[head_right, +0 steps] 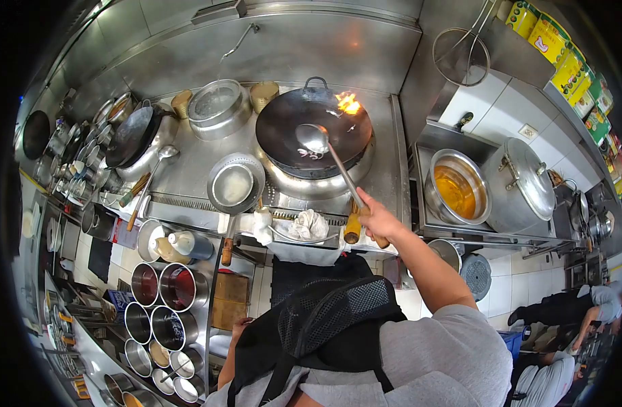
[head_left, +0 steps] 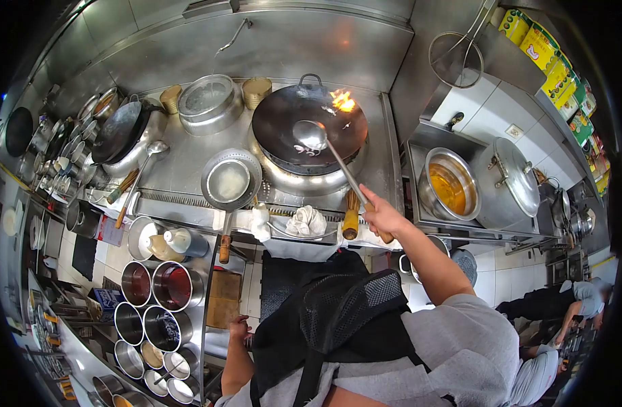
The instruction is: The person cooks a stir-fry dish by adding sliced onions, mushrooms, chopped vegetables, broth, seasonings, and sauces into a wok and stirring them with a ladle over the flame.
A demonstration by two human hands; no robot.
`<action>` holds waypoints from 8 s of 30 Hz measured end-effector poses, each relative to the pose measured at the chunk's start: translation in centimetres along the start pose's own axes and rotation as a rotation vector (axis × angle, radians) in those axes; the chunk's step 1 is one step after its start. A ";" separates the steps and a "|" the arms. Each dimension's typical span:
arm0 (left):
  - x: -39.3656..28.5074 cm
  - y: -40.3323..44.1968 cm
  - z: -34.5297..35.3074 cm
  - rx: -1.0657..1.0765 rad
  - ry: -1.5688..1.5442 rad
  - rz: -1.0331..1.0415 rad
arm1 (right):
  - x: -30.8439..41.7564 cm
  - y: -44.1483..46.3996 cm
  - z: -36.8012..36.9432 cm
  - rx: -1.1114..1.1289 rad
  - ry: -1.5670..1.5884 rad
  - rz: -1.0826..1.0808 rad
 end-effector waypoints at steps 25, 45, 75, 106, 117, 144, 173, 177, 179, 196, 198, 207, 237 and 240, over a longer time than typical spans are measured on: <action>12.2 3.4 -2.2 -0.052 -0.185 0.017 | 0.6 8.5 -1.5 -0.126 0.165 -0.055; 14.4 0.5 -1.3 -0.041 -0.258 0.144 | 5.0 10.6 -2.1 -0.280 0.003 -0.079; -0.7 4.6 -1.4 0.073 -0.184 0.035 | 3.5 5.4 -5.7 -0.144 -0.379 0.179; -7.7 -6.3 13.1 -0.265 -0.404 0.176 | 0.9 8.0 -14.8 -0.031 -0.360 -0.003; 16.0 -17.6 22.8 -0.550 -0.491 -0.355 | -3.2 12.2 -9.8 0.123 -0.348 -0.130; 55.7 -59.6 13.2 -1.876 -1.885 0.153 | -13.1 6.2 14.9 0.339 -0.712 -0.152; 5.6 -33.6 5.3 -0.891 -0.699 0.680 | -12.3 1.2 -5.5 0.058 0.029 -0.070; -19.8 -21.9 7.2 -0.542 -0.488 0.821 | -8.3 -0.7 -7.9 0.141 0.122 -0.078; -31.1 -16.5 9.3 -0.358 -0.364 0.917 | -8.3 -1.2 -10.7 0.110 0.105 -0.103; -64.2 4.6 16.3 -0.900 0.672 1.126 | -10.5 -5.3 -17.4 -0.046 -0.461 0.174; -63.7 5.2 16.9 -0.811 0.747 1.182 | -10.3 -3.5 -17.3 -0.069 -0.477 0.097; -57.1 6.6 13.5 -0.386 0.085 0.621 | -11.6 2.2 -16.2 -0.065 -0.262 -0.113; 26.9 -37.4 10.1 -1.886 -1.470 0.643 | 8.4 6.6 27.6 1.132 -0.549 0.209; 31.5 -40.1 11.7 -1.995 -1.512 0.514 | 7.8 6.5 30.0 1.092 -0.730 0.164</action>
Point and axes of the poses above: each hand's wrist, its own y-axis towards the middle knuckle, its own z-axis out of the palm, x = y × z, the point moved 4 cm from there along y, towards the middle knuckle, and after that the axes turned 15 degrees about x, right-handed, at the moved point
